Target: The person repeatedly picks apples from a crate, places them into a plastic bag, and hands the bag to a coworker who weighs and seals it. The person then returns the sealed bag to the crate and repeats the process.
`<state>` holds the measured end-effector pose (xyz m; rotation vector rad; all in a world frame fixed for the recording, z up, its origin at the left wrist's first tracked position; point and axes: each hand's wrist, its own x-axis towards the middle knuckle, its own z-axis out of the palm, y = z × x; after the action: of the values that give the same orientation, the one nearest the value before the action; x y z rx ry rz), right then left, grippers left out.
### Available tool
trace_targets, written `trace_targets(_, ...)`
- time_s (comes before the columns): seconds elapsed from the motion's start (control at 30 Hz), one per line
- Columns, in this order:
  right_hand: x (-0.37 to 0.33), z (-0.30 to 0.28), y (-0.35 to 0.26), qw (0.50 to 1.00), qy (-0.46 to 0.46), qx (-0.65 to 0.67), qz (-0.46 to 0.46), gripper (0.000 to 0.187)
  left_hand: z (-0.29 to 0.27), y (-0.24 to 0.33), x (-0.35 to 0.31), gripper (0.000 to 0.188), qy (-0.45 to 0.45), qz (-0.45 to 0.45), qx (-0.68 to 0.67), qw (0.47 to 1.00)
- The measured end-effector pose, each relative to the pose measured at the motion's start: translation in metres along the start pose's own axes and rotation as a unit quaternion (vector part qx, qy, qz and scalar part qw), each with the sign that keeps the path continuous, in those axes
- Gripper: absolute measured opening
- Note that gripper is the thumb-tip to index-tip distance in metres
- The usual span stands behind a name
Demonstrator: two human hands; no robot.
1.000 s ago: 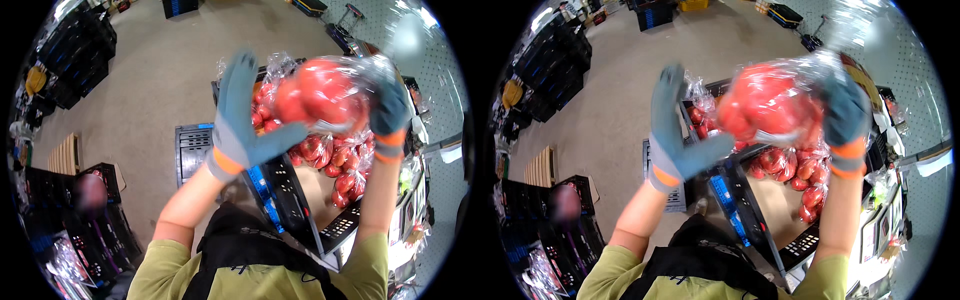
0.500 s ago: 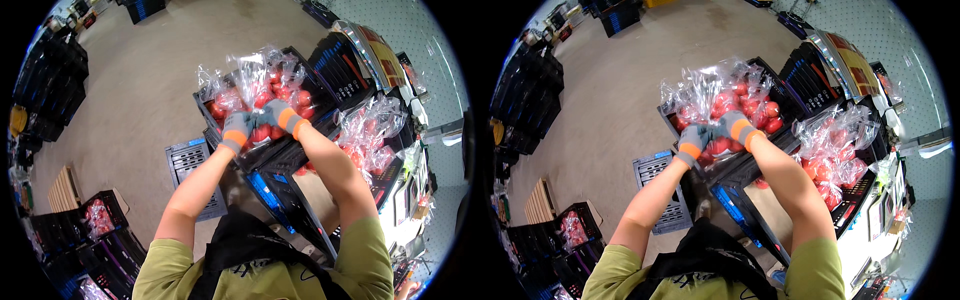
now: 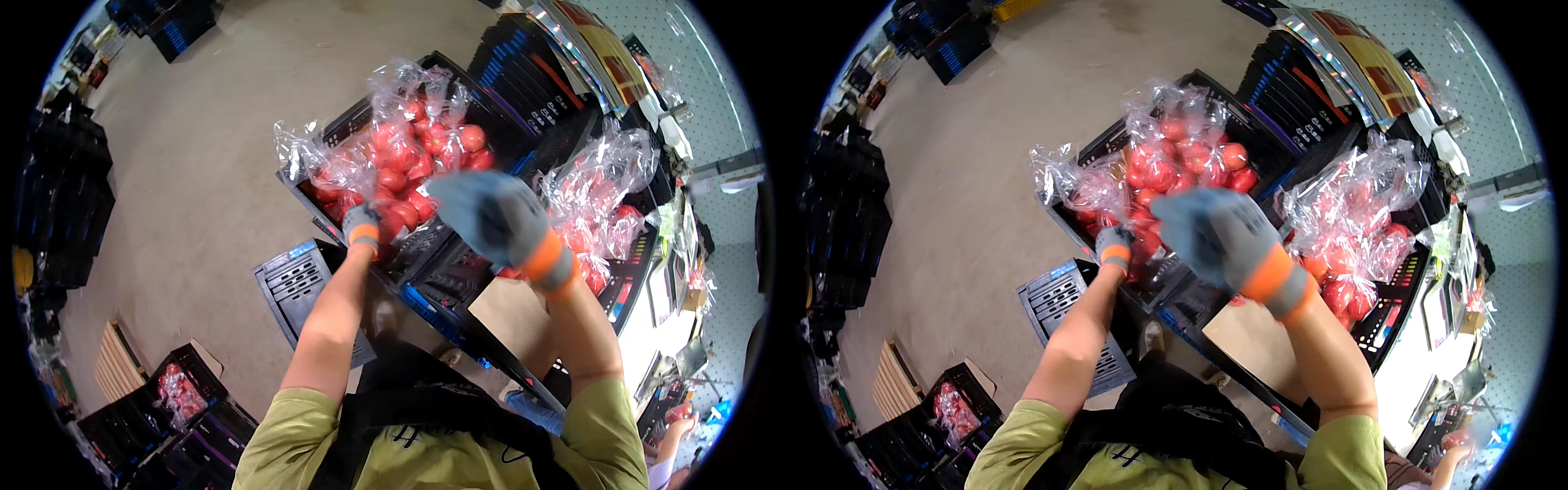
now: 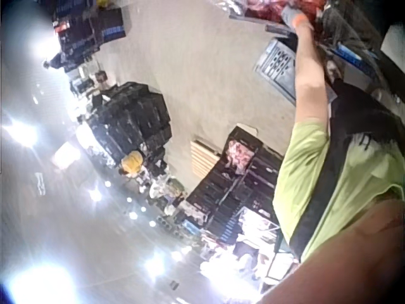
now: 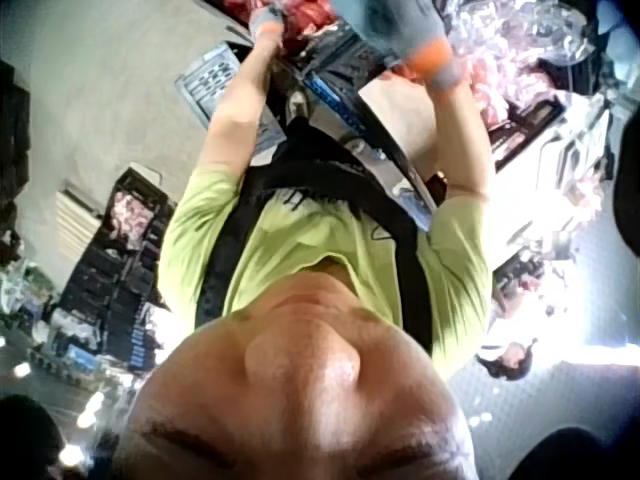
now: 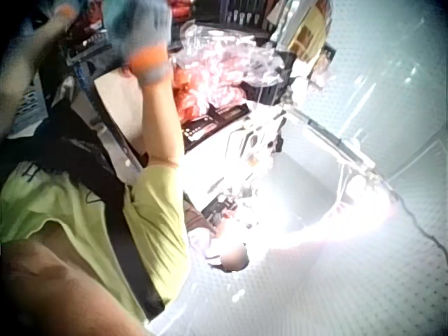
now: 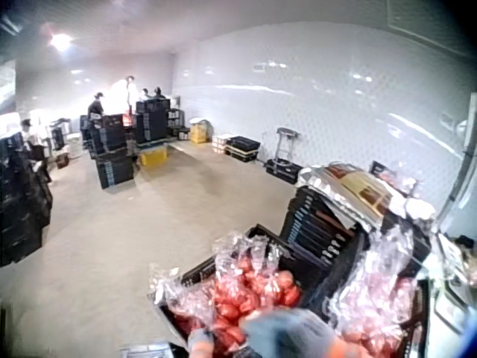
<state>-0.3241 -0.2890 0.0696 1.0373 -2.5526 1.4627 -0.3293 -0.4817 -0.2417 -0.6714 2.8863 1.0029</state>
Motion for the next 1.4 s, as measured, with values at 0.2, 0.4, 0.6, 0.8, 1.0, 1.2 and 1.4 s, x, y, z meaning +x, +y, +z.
trace_targets(0.2,-0.107,-0.056,-0.079,0.975,-0.096,-0.196,0.051,0.033,-0.028,0.001,0.010,0.019,0.011,0.005,0.084,0.996)
trace_targets(0.4,-0.240,-0.045,-0.101,0.912,0.004,-0.216,0.348,0.037,-0.076,0.025,-0.072,0.030,-0.009,0.088,-0.078,0.993)
trace_targets(0.6,-0.282,-0.031,-0.083,0.894,-0.046,-0.242,0.375,0.031,-0.024,0.098,-0.059,0.064,-0.183,0.152,-0.044,0.970)
trace_targets(0.8,-0.288,-0.016,-0.084,0.858,0.007,-0.354,0.373,0.035,0.062,0.137,0.010,0.070,-0.110,0.117,-0.118,0.980)
trace_targets(1.0,-0.275,-0.018,-0.082,0.850,-0.008,-0.369,0.377,0.044,0.146,0.117,0.119,0.020,-0.084,0.317,-0.107,0.939)
trace_targets(1.2,-0.276,-0.016,-0.086,0.843,-0.002,-0.354,0.405,0.046,0.067,0.122,0.153,0.016,-0.113,-0.136,-0.538,0.824)
trace_targets(1.4,-0.283,-0.017,-0.082,0.846,-0.007,-0.363,0.390,0.047,0.090,0.082,0.171,0.014,-0.278,-0.033,-0.640,0.715)
